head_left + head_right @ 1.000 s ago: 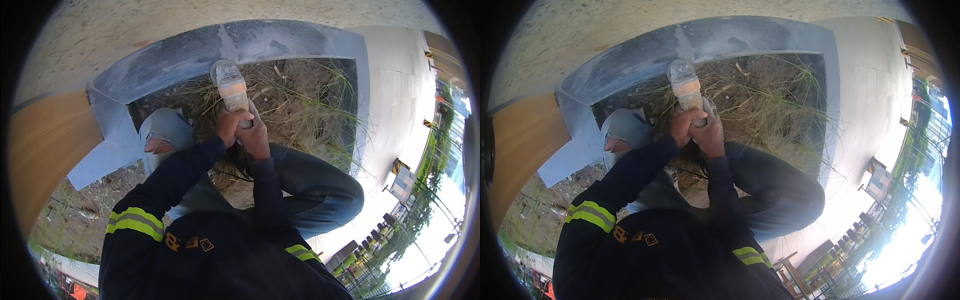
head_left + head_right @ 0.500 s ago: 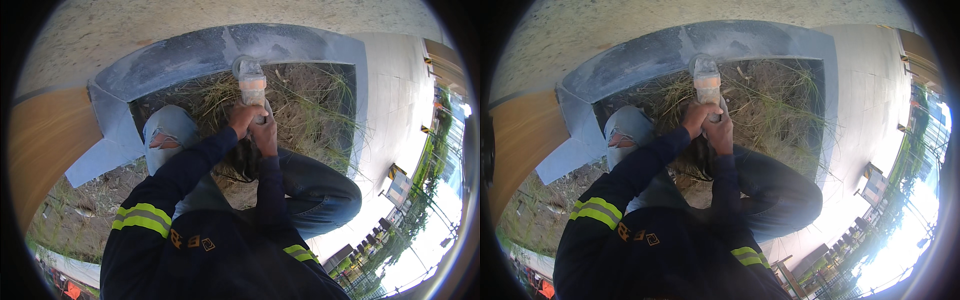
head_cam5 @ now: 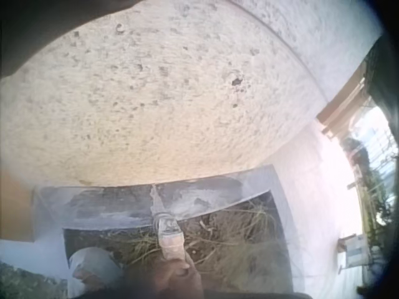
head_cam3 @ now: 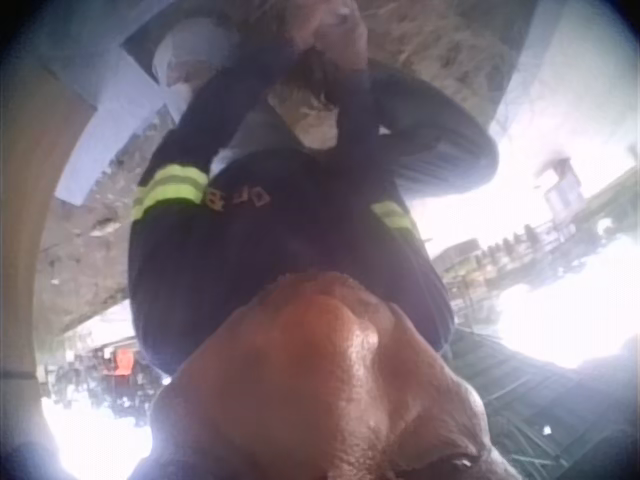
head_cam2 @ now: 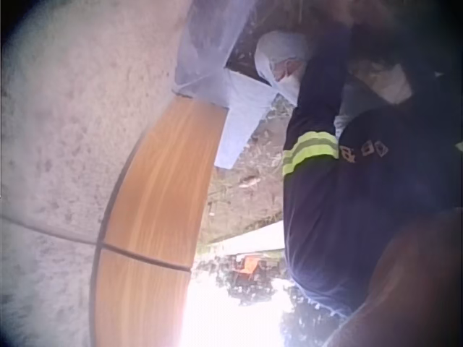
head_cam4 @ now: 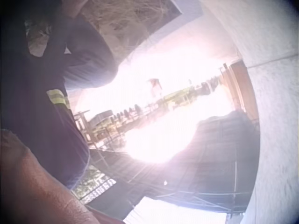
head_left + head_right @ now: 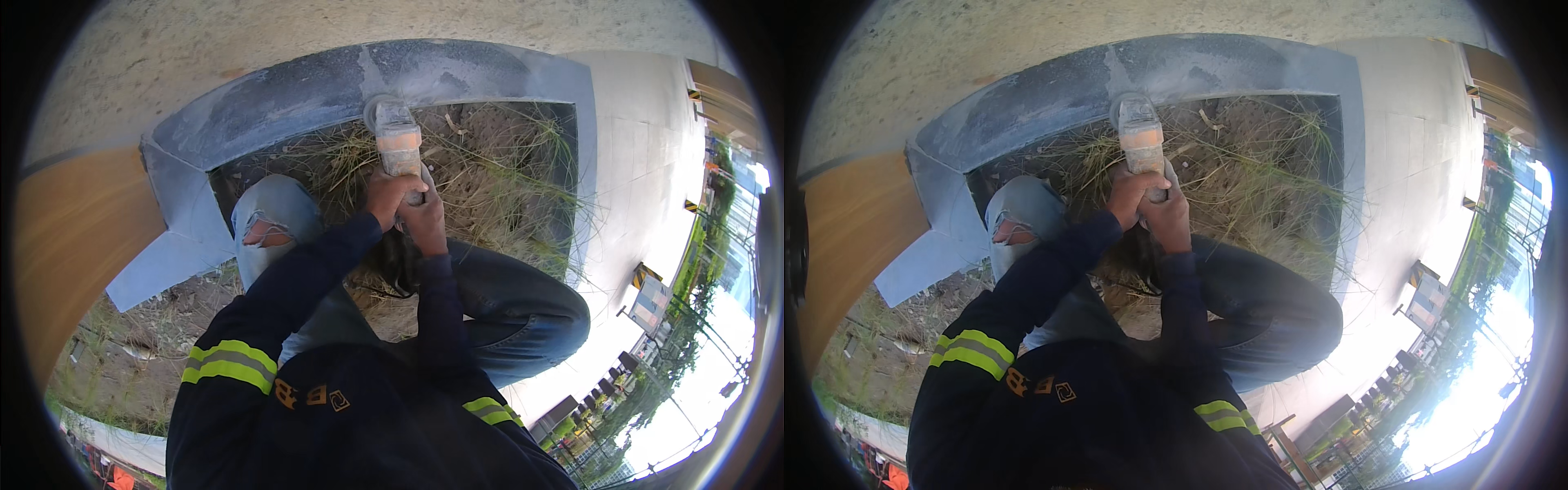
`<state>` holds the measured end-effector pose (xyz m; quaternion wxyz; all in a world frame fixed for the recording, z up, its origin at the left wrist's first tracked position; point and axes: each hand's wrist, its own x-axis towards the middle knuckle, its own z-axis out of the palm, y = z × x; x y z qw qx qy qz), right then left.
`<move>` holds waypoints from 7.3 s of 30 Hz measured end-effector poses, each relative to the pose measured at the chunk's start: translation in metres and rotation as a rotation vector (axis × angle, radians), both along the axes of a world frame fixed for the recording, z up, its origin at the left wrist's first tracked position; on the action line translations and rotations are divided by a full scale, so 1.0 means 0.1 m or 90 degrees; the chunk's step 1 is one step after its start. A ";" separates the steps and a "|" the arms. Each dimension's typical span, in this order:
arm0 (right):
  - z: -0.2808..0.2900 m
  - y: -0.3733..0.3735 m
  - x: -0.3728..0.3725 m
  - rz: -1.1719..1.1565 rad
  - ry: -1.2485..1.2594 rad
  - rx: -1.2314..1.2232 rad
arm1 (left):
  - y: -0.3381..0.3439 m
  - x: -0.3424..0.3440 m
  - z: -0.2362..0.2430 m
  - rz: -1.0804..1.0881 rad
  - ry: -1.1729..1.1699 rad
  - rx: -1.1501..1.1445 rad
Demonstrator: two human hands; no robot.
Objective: The person kneels and uses an angle grinder to smooth the edge of a concrete base. A security guard walks past in the background while the person continues grinding.
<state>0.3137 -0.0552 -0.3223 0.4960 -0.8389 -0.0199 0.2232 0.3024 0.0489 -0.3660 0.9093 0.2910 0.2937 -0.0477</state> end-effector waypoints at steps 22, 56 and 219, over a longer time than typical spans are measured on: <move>0.07 -0.15 0.07 -0.019 0.017 -0.008 | -0.20 0.11 0.17 0.024 0.090 0.032; -0.05 -0.06 -0.01 -0.001 0.031 0.037 | 0.03 -0.07 0.14 -0.011 0.091 0.030; -0.14 0.39 -0.44 0.065 -0.020 0.033 | 0.53 -0.60 0.06 0.031 0.094 -0.039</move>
